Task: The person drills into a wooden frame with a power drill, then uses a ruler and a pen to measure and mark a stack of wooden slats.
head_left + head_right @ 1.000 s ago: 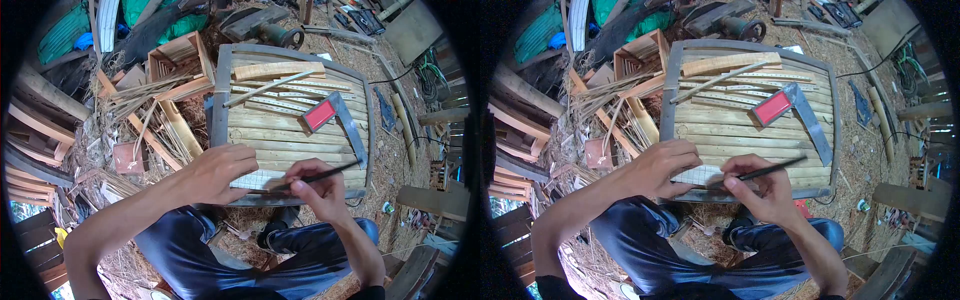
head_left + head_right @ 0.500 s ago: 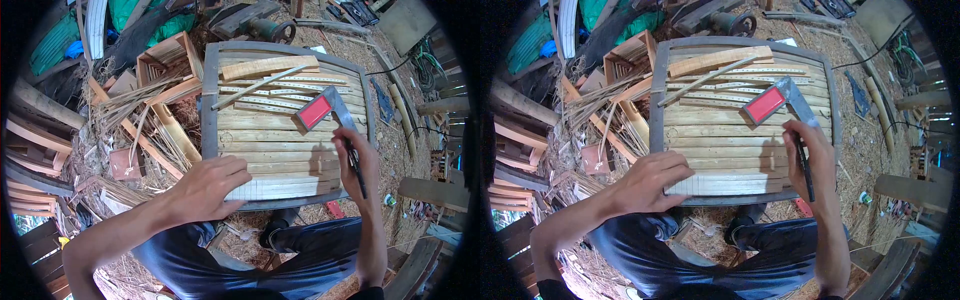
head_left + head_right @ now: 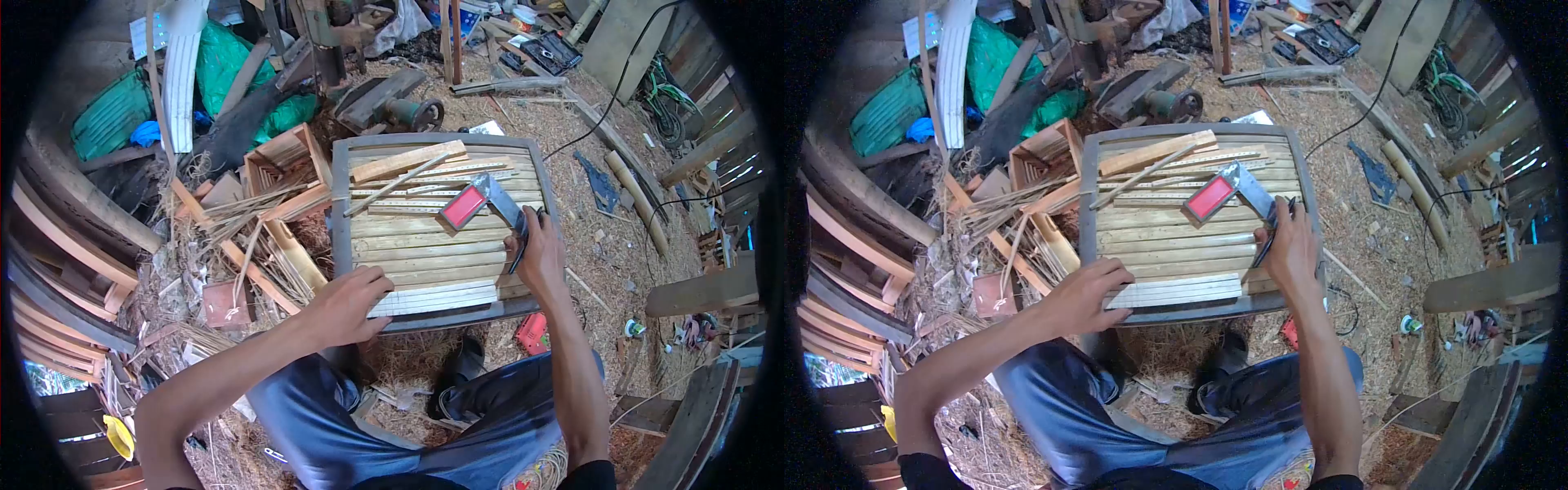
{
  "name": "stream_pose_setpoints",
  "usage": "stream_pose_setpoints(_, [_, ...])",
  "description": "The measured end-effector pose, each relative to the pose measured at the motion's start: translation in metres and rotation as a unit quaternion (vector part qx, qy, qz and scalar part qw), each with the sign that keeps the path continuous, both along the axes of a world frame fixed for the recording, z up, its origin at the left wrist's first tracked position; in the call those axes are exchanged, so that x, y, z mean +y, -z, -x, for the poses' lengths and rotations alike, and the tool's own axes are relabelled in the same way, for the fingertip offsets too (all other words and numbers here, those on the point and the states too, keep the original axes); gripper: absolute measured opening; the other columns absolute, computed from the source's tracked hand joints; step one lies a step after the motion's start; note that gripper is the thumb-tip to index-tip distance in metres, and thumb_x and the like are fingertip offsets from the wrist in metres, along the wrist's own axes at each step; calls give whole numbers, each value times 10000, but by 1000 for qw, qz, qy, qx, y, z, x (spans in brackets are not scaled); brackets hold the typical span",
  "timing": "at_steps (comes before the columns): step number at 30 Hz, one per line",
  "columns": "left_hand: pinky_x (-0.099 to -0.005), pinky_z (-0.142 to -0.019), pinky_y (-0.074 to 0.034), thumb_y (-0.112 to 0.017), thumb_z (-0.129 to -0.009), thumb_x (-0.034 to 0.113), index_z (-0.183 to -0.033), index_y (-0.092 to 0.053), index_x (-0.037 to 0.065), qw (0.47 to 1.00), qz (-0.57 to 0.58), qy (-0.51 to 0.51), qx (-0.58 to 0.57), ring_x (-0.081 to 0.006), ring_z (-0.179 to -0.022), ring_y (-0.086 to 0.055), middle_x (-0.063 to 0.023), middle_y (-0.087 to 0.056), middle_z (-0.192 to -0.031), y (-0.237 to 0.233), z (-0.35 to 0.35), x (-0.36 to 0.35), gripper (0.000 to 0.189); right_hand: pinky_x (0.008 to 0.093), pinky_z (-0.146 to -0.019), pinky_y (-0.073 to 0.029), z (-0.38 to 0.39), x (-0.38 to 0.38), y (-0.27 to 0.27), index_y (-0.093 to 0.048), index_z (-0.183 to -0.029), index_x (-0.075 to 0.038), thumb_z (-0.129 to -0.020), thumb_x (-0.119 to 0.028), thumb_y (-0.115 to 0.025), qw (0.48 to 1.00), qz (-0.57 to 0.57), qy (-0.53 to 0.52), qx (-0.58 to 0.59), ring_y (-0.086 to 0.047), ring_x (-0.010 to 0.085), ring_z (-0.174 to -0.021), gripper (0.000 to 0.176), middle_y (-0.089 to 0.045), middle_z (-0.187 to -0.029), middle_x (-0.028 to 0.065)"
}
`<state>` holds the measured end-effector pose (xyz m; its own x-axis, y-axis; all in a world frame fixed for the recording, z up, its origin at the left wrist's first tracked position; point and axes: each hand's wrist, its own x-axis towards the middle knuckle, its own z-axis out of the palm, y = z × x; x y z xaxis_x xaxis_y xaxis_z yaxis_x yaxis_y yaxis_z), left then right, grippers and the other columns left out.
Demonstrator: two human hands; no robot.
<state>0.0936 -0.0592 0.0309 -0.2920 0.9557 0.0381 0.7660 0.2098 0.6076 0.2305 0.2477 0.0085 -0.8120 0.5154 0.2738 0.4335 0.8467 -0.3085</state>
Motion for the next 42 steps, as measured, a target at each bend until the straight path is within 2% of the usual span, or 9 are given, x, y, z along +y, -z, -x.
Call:
stream_pose_setpoints(11, [-448,-882,-471,-767,-747,167,-1138,-550,16,998,-28,-5,53,-367,-1025,-566,-173,-570,-1037,1,-11,-6,472,476,-704,-493,-15,-4,-44,-588,-1103,39,-795,-193,-736,999,14,2,45,-625,400,-807,414,-589,-941,228])
stream_pose_setpoints(14, [-444,-920,-460,-759,-753,162,-1167,-547,10,995,-50,-17,80,-373,-1053,-560,-184,-575,-1077,-12,-16,-12,489,412,-710,-505,-29,-35,-77,-609,-1062,96,-836,-176,-720,983,132,57,114,-638,338,-758,371,-633,-874,226])
stream_pose_setpoints(17, [-429,-981,-433,-711,-817,169,-1188,-542,2,987,-75,-93,105,-369,-1095,-556,-192,-577,-1139,-40,-14,-13,440,391,-715,-507,-50,-80,-73,-604,-1093,99,-847,-170,-726,965,206,34,155,-646,314,-764,385,-650,-863,214])
stream_pose_setpoints(20, [-409,-1008,-419,-631,-908,194,-1210,-539,-6,950,-149,-259,-96,-344,-1107,-567,-203,-582,-1152,-63,1,-4,374,386,-757,-508,-56,-134,-75,-598,-1123,86,-850,-179,-737,948,283,22,144,-651,307,-815,406,-653,-895,211])
stream_pose_setpoints(22, [-395,-973,-447,-584,-962,247,-1236,-528,-15,948,-183,-197,172,-319,-1073,-598,-204,-604,-1125,-77,9,6,383,388,-785,-504,-58,-166,-60,-594,-1142,76,-843,-181,-749,930,337,13,145,-646,307,-859,423,-646,-947,213])
stream_pose_setpoints(23, [-395,-973,-447,-584,-962,247,-1236,-528,-15,948,-181,-196,172,-319,-1073,-598,-204,-604,-1125,-75,10,10,383,388,-796,-502,-59,-182,-53,-593,-1150,70,-839,-182,-754,927,342,9,153,-642,305,-880,432,-642,-971,212])
stream_pose_setpoints(26, [-374,-813,-510,-671,-921,300,-1121,-612,-44,980,95,-171,-27,-256,-908,-650,-155,-662,-954,-78,14,23,403,371,-806,-497,-58,-216,-48,-571,-1190,70,-846,-132,-746,915,371,-7,158,-629,297,-894,436,-623,-1000,198])
stream_pose_setpoints(30, [-274,-746,-515,-709,-904,169,-1067,-659,-63,950,154,-100,-254,-116,-826,-635,-71,-704,-921,-46,50,23,288,367,-784,-494,-56,-235,-37,-525,-1266,83,-879,-67,-683,906,403,-21,132,-626,330,-878,444,-605,-1015,231])
stream_pose_setpoints(42, [-280,-801,-494,-721,-896,208,-1080,-679,-39,951,117,-120,-258,-117,-868,-624,-69,-698,-911,-15,44,36,311,479,-655,-513,-68,-219,-22,-417,-1375,70,-883,-113,-670,929,355,-71,75,-607,446,-787,583,-530,-997,269])
